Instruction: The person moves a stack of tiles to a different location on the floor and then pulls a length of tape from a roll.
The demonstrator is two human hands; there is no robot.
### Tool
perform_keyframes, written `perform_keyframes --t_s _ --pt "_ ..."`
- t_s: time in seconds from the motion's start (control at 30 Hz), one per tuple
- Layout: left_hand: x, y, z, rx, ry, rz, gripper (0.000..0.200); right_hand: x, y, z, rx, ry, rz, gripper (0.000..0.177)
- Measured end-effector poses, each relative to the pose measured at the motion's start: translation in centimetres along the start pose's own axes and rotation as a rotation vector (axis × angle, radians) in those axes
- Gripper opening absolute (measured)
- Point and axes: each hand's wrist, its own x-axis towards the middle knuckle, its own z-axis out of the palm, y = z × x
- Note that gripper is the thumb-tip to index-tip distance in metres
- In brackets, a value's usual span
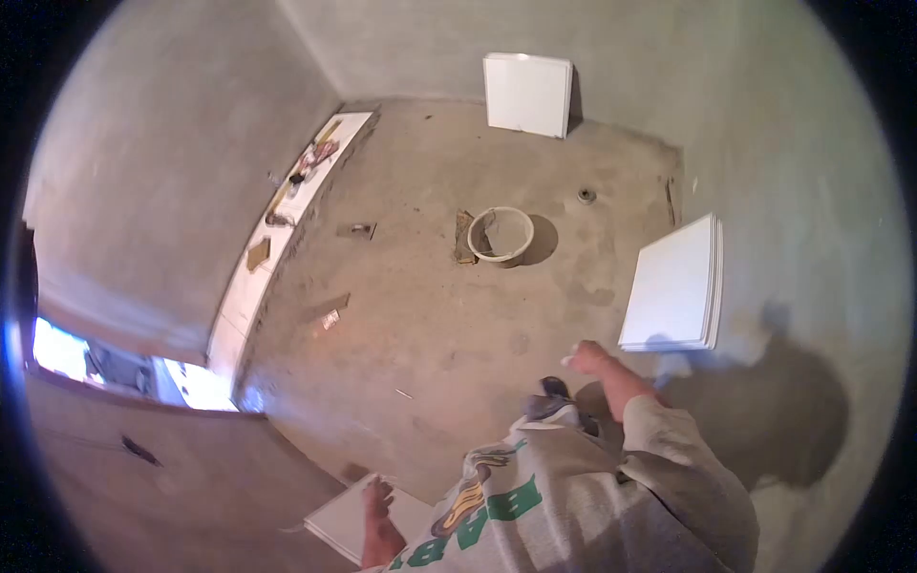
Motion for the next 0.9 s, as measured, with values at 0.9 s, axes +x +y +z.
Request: perform_keyframes --t_s 0.9 --pt "2.9 24.4 53.2 1.053 -0.767 0.420 0.047 2.5 22.5 14.0 0.994 -0.032 0.820 0.031"
